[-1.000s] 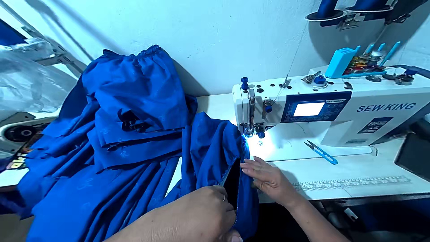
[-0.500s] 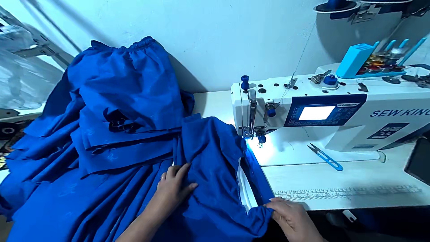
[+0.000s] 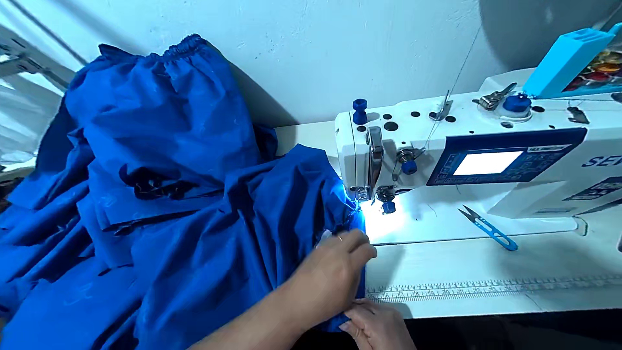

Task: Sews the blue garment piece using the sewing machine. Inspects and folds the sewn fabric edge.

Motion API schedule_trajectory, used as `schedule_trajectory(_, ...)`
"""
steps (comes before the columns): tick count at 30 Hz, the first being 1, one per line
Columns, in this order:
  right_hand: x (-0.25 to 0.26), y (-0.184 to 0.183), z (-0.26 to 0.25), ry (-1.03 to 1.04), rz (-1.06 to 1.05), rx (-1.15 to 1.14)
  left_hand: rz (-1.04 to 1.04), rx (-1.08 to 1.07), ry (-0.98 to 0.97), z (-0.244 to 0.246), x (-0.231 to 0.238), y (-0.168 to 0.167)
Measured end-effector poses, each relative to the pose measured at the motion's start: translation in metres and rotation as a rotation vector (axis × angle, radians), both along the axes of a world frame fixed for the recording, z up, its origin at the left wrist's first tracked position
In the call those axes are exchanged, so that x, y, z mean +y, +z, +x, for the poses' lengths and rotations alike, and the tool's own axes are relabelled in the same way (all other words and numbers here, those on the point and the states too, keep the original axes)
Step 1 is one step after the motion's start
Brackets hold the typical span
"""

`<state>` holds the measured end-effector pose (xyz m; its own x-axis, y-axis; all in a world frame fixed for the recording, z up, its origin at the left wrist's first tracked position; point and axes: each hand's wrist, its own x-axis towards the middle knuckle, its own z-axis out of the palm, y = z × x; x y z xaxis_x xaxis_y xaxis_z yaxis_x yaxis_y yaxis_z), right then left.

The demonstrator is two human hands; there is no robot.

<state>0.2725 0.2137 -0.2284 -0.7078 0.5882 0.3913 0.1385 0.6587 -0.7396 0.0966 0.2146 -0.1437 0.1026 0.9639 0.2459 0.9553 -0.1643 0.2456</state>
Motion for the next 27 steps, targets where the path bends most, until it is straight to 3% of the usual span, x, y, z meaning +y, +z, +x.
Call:
schedule_trajectory(2, 0.002, 0.004, 0.008, -0.007, 0.013, 0.000, -0.268, -0.151, 0.079, -0.008, 0.016, -0.038)
schedule_trajectory(4, 0.004, 0.009, 0.017, -0.017, 0.049, -0.012, -0.329, -0.172, 0.265, -0.031, 0.028, -0.046)
schedule_trajectory(9, 0.005, 0.004, 0.016, -0.014, -0.018, -0.030, -0.403, -0.339, 0.341, -0.018, 0.029, -0.014)
schedule_trajectory(12, 0.003, 0.004, 0.013, -0.006, -0.015, -0.014, -0.691, -0.374, 0.411, 0.001, 0.034, 0.012)
schedule_trajectory(14, 0.003, 0.003, 0.014, -0.006, 0.002, 0.001, -0.805, -0.456, 0.441, 0.002, 0.045, 0.008)
schedule_trajectory(16, 0.004, 0.002, 0.014, -0.002, 0.012, 0.013, -0.753, -0.665, 0.476, 0.001, 0.055, 0.002)
schedule_trajectory(20, 0.008, 0.000, 0.012, -0.008, 0.037, 0.024, -0.365, -1.093, 0.577, 0.011, 0.062, -0.027)
schedule_trajectory(23, 0.010, -0.003, 0.013, -0.010, 0.042, 0.021, -0.220, -1.284, 0.500, 0.014, 0.054, -0.047)
schedule_trajectory(25, 0.008, -0.003, 0.011, -0.006, 0.038, 0.018, -0.249, -1.175, 0.423, 0.008, 0.048, -0.047)
schedule_trajectory(27, 0.005, -0.001, 0.011, 0.006, 0.015, 0.012, -0.188, -0.794, 0.353, 0.000, 0.041, -0.051)
